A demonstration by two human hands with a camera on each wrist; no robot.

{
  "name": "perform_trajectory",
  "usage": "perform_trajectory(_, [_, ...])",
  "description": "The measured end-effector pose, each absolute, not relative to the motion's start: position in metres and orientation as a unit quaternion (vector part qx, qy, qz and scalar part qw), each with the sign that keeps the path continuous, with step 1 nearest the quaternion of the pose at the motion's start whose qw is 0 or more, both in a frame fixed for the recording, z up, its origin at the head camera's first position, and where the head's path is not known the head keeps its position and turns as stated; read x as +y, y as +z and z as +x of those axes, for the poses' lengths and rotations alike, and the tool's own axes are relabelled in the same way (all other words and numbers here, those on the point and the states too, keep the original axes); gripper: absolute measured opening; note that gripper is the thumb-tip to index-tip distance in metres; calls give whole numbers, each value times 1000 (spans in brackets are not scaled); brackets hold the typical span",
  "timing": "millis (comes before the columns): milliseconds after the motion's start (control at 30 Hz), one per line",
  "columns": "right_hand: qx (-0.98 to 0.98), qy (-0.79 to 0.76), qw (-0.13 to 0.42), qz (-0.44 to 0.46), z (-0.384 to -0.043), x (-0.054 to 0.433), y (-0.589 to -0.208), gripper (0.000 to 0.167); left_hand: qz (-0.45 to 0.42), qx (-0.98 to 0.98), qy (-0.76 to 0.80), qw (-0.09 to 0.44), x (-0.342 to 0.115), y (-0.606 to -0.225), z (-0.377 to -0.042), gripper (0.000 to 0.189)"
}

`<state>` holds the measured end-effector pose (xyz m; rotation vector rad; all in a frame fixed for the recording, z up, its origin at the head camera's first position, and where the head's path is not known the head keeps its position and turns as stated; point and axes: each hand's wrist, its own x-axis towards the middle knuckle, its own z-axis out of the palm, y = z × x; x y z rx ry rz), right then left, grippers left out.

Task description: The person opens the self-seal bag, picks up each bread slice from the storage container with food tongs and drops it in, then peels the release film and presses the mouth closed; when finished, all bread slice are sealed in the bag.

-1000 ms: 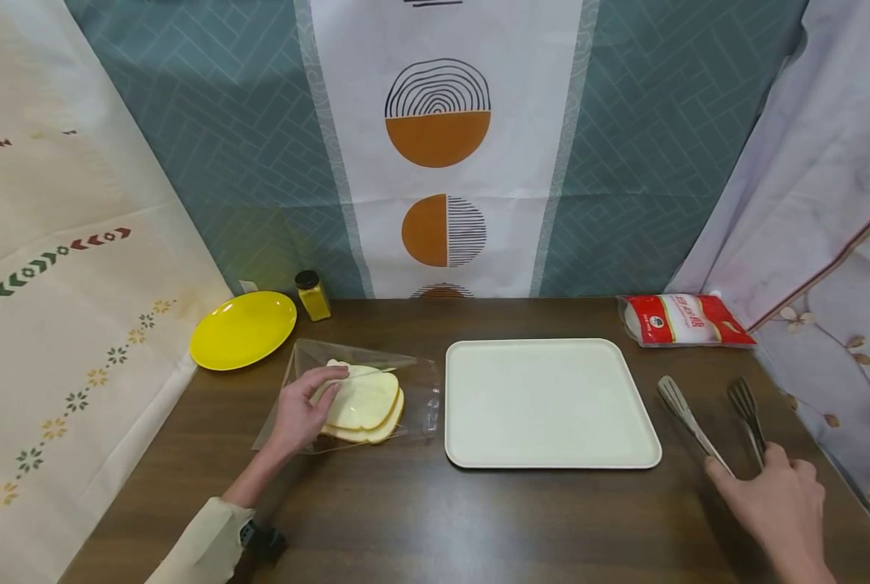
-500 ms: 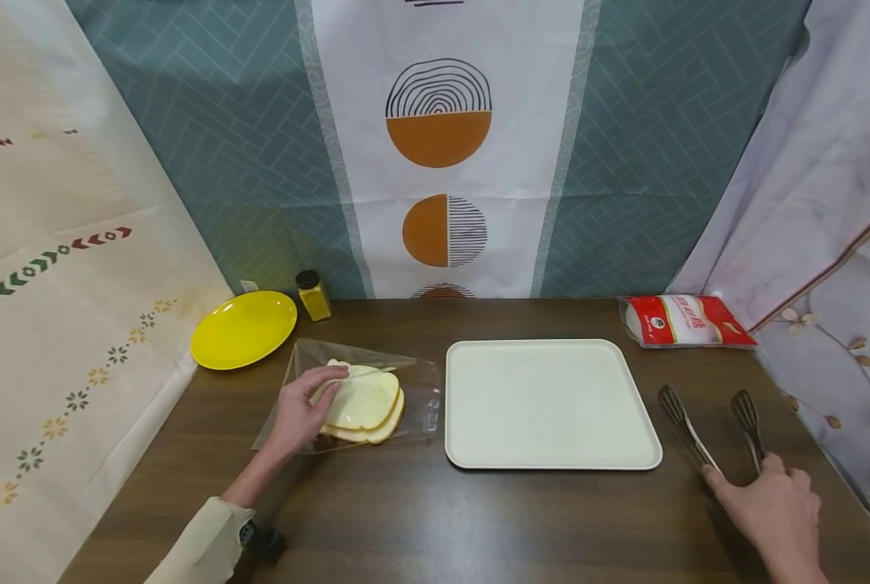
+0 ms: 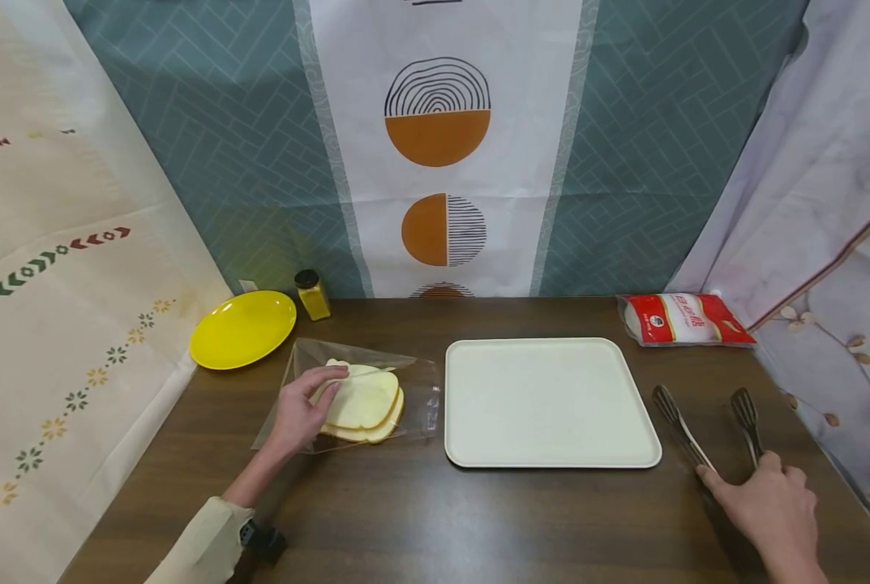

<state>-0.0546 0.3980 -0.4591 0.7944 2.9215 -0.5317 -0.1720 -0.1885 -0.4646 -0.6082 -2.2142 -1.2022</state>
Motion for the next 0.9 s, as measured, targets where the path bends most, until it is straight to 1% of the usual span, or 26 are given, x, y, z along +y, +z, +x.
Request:
perform_trajectory(233, [955, -162, 38, 246, -54, 399, -459, 95, -231, -820, -446, 274, -189, -467, -173, 26])
perform_trajectory(367, [954, -159, 42, 251, -54, 400, -458, 98, -235, -817, -449, 276, -188, -466, -173, 26])
perform_trajectory(433, [952, -159, 33, 259, -53, 397, -456, 101, -235, -816, -449, 278, -188, -466, -173, 26])
perform_trajectory(500, [953, -156, -4, 260, -51, 390, -454, 101, -233, -817, -448, 278, -188, -466, -173, 26])
perform_trajectory(600, [953, -153, -117, 234, -49, 370, -446, 87, -233, -818, -446, 278, -188, -466, -173, 26])
perform_trajectory(667, [949, -160, -195, 187, -48, 351, -438, 68, -231, -819, -446, 277, -188, -466, -173, 26])
perform_trajectory(733, [943, -184, -249, 118, -50, 329, -432, 47, -230, -819, -448, 274, -187, -466, -174, 25])
perform_trajectory(767, [939, -205, -265, 79, -51, 316, -430, 37, -228, -820, -449, 272, -187, -465, -174, 25])
perform_trajectory(833, [929, -247, -276, -7, -51, 285, -431, 19, -226, -821, -450, 270, -187, -465, -174, 25])
perform_trajectory(867, [923, -267, -273, -49, -51, 267, -433, 14, -227, -820, -451, 268, -187, -465, -174, 25])
perform_trajectory(900, [914, -290, -268, -91, -51, 248, -437, 13, -227, -820, -452, 268, -186, -465, -175, 24])
